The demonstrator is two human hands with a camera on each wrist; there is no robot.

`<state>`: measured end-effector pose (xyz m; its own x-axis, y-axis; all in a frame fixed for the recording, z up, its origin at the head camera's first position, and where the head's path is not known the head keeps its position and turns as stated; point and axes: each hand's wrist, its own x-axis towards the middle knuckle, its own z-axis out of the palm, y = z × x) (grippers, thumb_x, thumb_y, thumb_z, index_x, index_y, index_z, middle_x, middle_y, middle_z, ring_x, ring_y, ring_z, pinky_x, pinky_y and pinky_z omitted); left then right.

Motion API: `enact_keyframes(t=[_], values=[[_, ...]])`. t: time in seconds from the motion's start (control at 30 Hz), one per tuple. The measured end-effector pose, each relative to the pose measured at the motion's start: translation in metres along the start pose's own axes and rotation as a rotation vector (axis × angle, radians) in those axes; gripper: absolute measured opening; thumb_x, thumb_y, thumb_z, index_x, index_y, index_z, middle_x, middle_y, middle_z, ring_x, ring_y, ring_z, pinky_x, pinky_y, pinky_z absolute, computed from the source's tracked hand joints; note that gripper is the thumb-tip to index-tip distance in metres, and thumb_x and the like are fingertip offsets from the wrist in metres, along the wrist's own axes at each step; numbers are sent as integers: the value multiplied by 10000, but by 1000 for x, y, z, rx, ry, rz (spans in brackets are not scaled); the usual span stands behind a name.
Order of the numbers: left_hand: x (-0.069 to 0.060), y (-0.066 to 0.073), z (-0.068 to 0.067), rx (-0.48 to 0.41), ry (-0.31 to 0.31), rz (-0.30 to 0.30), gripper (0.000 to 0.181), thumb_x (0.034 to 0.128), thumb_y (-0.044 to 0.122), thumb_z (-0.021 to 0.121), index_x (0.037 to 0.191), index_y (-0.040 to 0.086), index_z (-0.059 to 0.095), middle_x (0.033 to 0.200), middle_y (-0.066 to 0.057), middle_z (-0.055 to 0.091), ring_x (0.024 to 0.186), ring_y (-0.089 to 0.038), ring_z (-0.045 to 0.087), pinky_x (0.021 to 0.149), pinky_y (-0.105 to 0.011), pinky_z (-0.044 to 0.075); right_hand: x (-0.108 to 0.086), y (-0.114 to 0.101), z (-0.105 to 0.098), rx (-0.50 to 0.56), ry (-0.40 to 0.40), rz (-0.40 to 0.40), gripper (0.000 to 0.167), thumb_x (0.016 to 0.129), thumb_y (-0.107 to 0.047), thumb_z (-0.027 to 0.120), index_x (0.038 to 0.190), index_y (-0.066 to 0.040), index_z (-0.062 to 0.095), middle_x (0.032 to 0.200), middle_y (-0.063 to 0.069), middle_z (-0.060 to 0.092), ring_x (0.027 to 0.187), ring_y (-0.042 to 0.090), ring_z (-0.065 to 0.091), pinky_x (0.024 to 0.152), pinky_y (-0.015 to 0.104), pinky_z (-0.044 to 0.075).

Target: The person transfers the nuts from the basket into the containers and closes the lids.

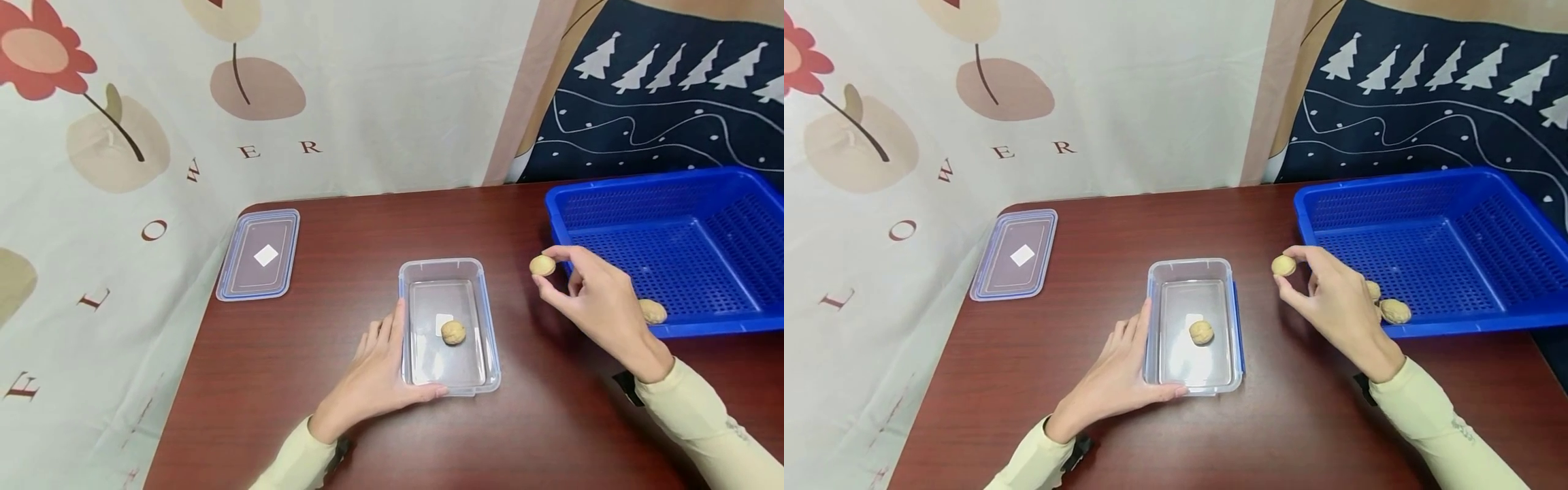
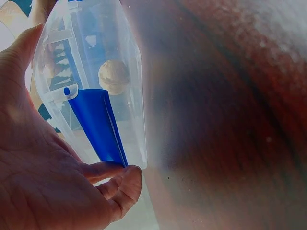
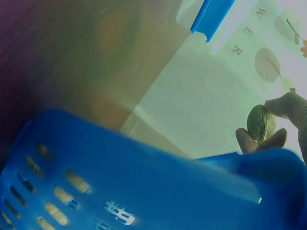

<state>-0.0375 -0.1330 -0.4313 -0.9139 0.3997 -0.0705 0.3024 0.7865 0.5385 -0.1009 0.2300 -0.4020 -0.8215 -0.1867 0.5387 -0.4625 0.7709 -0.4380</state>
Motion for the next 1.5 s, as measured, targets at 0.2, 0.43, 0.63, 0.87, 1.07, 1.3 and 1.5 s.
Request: enact_keyframes(t=[0.2, 0.43, 0.63, 0.87, 1.07, 1.3, 1.5], values=[[1, 0, 1, 5, 3, -3, 1504, 743, 803, 847, 1759, 80, 5, 1697, -168, 395, 1369, -335, 426, 1167, -529, 351, 1, -10, 7, 27, -53, -31, 496, 806, -48, 939, 1253, -75, 726, 852, -16, 601, 682, 101, 487, 572, 196, 370], [0, 0, 1, -1, 8, -7, 1501, 742, 809, 845, 1761, 88, 12, 1649, -182, 444, 1366, -333, 427, 1157, -531, 368, 1, -20, 18, 78, -107, -62, 503, 824, -40, 928, 1277, -85, 715, 917, -17, 643, 699, 94, 503, 573, 240, 409], [0, -1, 2, 3, 5, -3, 1505, 747, 812, 840, 1759, 89, -8, 1671, -174, 419, 1373, -331, 423, 1172, -531, 350, 0, -26, 28, 121, -154, -49, 489, 846, -60, 930, 1282, -131, 722, 920, -55, 623, 719, 81, 504, 566, 250, 412], [0, -2, 2, -4, -3, -6, 1503, 752, 798, 847, 1758, 89, -15, 1664, -187, 422, 1380, -347, 425, 1177, -545, 341, 2, -27, 44, 198, -228, -68, 444, 878, -75, 905, 1280, -145, 727, 923, -67, 610, 729, 73, 505, 575, 246, 411], [0, 0, 3, -5, -1, 2, 1501, 754, 793, 849, 1757, 76, -7, 1643, -197, 441, 1372, -349, 433, 1171, -544, 349, 8, -30, 53, 172, -298, -118, 393, 895, -141, 893, 1251, -120, 728, 1099, -16, 729, 791, 159, 622, 665, 357, 533], [-1, 1, 4, -9, -5, -4, 1498, 758, 791, 847, 1757, 85, -18, 1657, -196, 427, 1380, -346, 430, 1172, -545, 352, 19, -36, 61, 121, -428, -138, 393, 890, -144, 913, 1249, -125, 753, 1062, 6, 738, 683, 144, 550, 587, 338, 479], [0, 1, 3, -10, -17, -12, 1495, 767, 783, 847, 1755, 81, -30, 1651, -206, 423, 1392, -347, 418, 1179, -541, 345, 29, -39, 74, 100, -535, -135, 323, 890, -150, 906, 1187, -143, 778, 1032, -17, 735, 665, 123, 544, 613, 340, 507]])
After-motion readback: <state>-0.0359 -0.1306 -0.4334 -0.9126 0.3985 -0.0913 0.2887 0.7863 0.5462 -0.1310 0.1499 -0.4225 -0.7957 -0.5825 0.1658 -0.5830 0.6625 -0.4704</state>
